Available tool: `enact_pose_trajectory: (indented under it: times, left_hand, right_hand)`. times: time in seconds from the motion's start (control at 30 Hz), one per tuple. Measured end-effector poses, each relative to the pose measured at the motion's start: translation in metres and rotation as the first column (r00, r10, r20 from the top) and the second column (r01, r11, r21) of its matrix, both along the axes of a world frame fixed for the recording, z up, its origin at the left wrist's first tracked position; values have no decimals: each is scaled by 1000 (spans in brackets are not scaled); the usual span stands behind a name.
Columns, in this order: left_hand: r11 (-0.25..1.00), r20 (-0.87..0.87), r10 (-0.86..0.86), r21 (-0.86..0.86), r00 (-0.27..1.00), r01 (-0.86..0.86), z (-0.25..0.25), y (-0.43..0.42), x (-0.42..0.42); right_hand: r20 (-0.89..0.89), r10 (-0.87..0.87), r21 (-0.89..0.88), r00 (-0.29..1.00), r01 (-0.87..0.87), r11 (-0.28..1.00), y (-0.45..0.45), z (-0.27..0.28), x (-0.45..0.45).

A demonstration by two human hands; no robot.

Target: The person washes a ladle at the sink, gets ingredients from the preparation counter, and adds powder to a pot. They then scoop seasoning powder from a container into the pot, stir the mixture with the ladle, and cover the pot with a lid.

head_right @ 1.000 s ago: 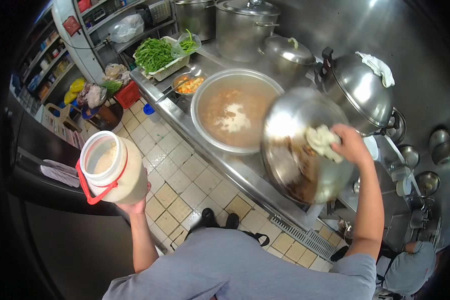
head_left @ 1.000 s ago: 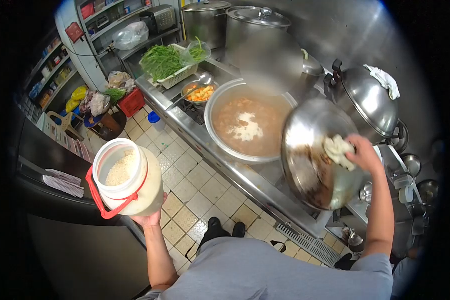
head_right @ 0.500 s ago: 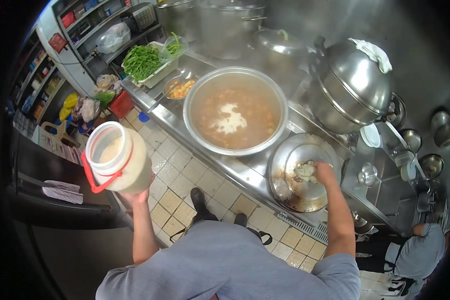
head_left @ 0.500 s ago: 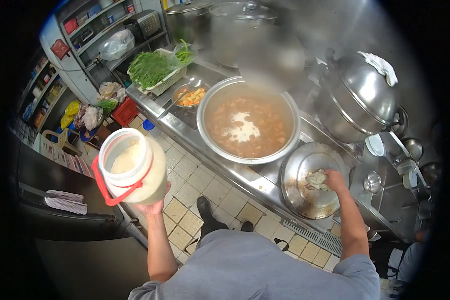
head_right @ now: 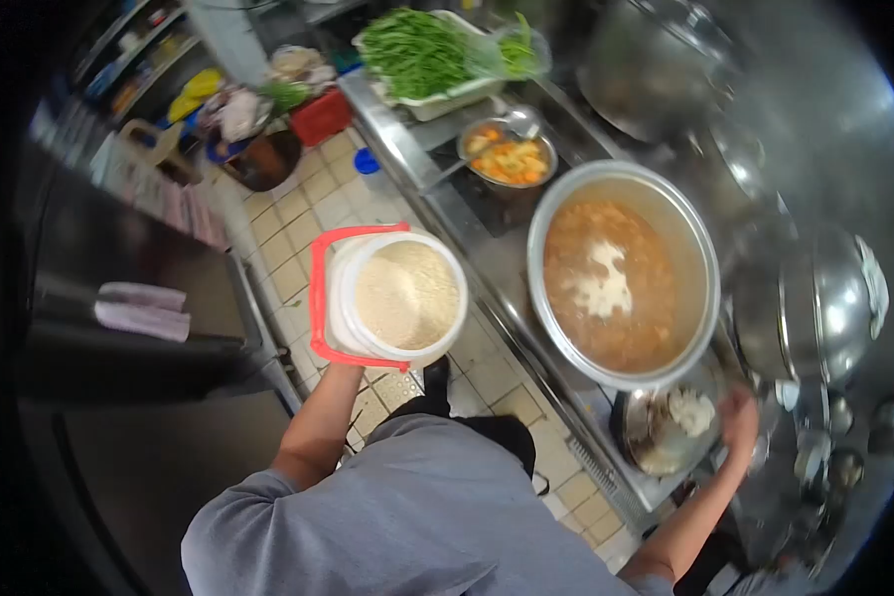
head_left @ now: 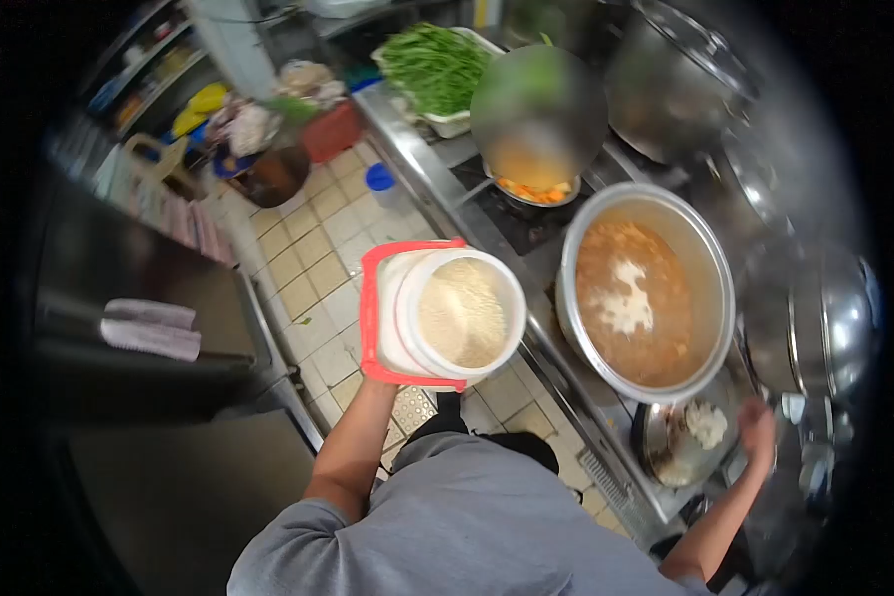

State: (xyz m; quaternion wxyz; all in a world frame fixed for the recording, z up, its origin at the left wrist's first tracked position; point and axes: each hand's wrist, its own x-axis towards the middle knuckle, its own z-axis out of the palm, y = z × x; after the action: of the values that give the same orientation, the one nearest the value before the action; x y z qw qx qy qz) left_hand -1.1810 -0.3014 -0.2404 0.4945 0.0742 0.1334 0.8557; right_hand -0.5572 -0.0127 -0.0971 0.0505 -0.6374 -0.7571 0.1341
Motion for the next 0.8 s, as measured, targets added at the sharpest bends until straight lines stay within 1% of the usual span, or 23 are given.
enact_pose_trajectory:
  times: [0.03,0.07,0.1,0.13,0.17,0.2,0.23,0.27,0.33,0.37,0.4,0.5,0.57,0.6,0.73,0.8]
  left_hand:
    - [1000,14,-22,-8,1000,22,-5,2,-5]
    - [998,28,-61,-16,998,62,-9,8,-6]
    - [995,46,-96,-19,994,97,-13,13,-6]
    - [990,62,-136,-20,989,137,-16,17,-6]
    - [985,81,-170,-19,982,172,-18,21,-5]
    - [980,90,-194,-18,977,197,-20,24,-4]
    - [977,99,-211,-20,972,214,-22,28,-3]
    - [973,107,-229,-18,968,232,-22,29,-2]
    - [967,113,-252,-14,961,255,-23,33,0]
    - [966,116,-255,-16,960,258,-25,35,0]
    - [965,128,-257,-16,958,261,-26,37,0]
    - [963,135,-263,-13,955,268,-29,43,-2]
    - [960,144,-277,-9,950,281,-30,47,1]
    - [957,149,-286,-7,947,290,-30,48,2]
    - [936,177,-350,32,920,350,-26,59,16]
    - [922,188,-386,65,903,381,-20,66,26]
  right_hand:
    - [-234,66,-35,970,-76,997,-37,66,-94]
    - [-459,138,-26,878,-168,985,-72,113,-184]
    - [-531,245,-110,811,-353,929,-91,138,-242]
    - [-566,436,-39,699,-552,833,-104,128,-292]
    - [-603,588,31,539,-721,692,-117,118,-341]
    - [-405,851,265,335,-847,460,-119,89,-382]
    - [-405,810,21,424,-882,472,-120,76,-419]
    - [-360,829,-190,428,-904,384,-121,61,-451]
    - [-277,836,-320,474,-866,385,-121,37,-486]
    - [-272,835,-322,479,-863,390,-118,30,-491]
    - [-206,794,-351,572,-801,485,-118,23,-496]
    - [-75,792,-424,606,-738,525,-109,-3,-510]
    - [-114,881,-406,459,-831,380,-99,-12,-507]
    - [-181,862,-344,473,-852,395,-99,-8,-503]
    - [-207,834,-336,512,-838,431,-92,22,-493]
    - [-214,844,-231,492,-865,446,-83,39,-489]
